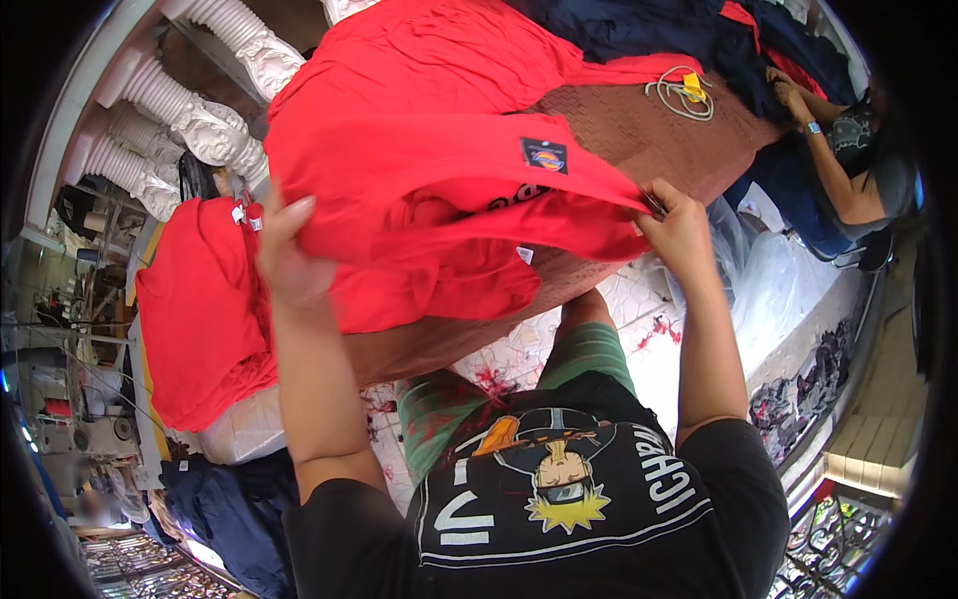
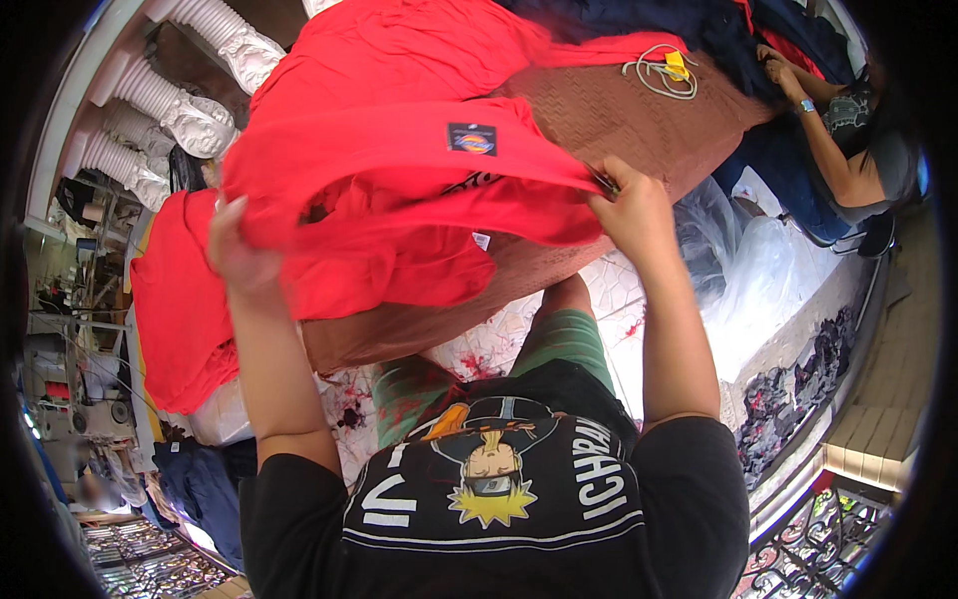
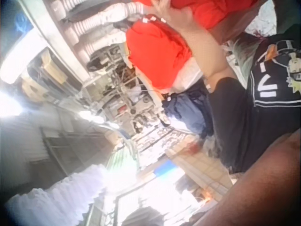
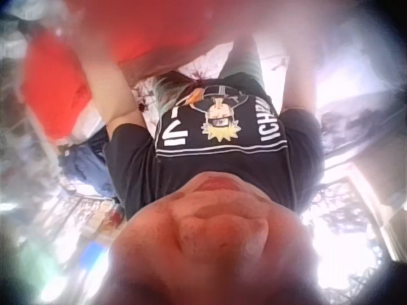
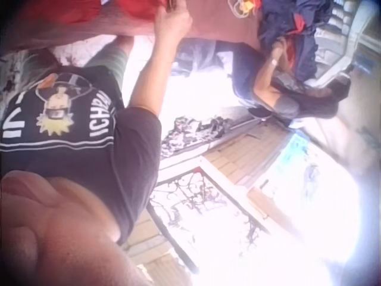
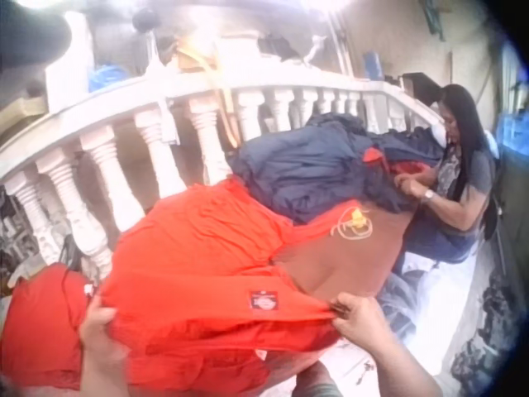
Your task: The person trims loose threads from red shirts using a small pair of snips. The person handles several shirts one by one, inspecting the seams and removing excess thread before setting each one aside.
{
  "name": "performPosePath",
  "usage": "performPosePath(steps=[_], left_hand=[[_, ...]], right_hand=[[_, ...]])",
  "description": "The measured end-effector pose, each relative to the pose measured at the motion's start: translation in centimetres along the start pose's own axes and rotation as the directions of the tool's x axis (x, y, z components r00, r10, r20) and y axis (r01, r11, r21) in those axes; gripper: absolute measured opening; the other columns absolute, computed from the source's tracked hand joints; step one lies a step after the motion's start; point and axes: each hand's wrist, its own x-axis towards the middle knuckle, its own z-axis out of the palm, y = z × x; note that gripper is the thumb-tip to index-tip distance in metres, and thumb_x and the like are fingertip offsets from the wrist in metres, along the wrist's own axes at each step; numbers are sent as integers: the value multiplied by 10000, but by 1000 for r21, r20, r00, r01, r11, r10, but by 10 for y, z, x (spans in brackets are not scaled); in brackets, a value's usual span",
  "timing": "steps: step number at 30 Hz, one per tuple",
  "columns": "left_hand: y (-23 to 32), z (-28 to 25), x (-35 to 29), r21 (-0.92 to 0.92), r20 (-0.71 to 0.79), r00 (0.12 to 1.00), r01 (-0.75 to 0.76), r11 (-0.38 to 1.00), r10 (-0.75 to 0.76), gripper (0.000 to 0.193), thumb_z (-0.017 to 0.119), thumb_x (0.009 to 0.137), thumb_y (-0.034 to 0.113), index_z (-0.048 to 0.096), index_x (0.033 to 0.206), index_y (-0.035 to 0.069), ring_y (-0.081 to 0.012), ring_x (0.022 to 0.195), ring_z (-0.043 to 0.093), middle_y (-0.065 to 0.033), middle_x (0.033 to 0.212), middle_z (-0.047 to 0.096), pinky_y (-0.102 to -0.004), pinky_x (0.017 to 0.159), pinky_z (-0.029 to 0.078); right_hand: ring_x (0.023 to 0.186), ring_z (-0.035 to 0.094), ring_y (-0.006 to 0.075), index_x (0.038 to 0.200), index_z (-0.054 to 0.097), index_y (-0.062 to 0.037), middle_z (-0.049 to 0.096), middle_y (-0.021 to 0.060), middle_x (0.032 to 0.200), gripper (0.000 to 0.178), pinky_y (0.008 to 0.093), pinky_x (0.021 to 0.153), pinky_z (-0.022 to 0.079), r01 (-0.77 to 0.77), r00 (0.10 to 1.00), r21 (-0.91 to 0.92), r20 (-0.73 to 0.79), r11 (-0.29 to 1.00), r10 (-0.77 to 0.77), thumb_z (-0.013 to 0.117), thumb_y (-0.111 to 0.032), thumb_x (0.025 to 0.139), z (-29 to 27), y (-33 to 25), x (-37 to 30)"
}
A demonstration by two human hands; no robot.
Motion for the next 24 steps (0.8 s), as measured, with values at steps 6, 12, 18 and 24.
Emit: performPosePath(steps=[6,12,18,24], left_hand=[[108,-136,-3,-129,162,980,133,983,-111,385,503,925,303,546,1194,30,-226,1014,593,-113,1131,613,-335,903,467],[142,-121,130,-267,-267,963,-104,958,30,435,467,981,441,571,1140,50,-213,997,597,-101,1113,628,-337,936,460],[-59,-102,33,-599,286,737,637,486,-613,984,241,813,828,525,1291,16,-297,1246,501,-155,1332,544,-460,1067,369],[-79,-82,-6,-601,350,740,648,468,-574,760,412,926,630,442,1346,-3,-250,1255,500,-132,1351,525,-394,1055,402]], right_hand=[[624,549,98,732,576,6,576,14,646,145,242,584,408,204,904,409,269,889,-332,668,-95,684,-116,-64,13],[707,533,103,905,597,-13,575,27,785,249,271,640,414,463,886,154,-57,873,-460,630,-255,856,-74,-166,160],[765,608,100,1043,644,-14,673,73,853,376,284,669,488,301,954,-26,-1,953,-301,751,-269,788,28,26,238],[1004,634,356,1050,692,-97,670,189,1054,369,438,861,500,-129,991,-523,-40,842,127,722,-318,756,70,85,158]])
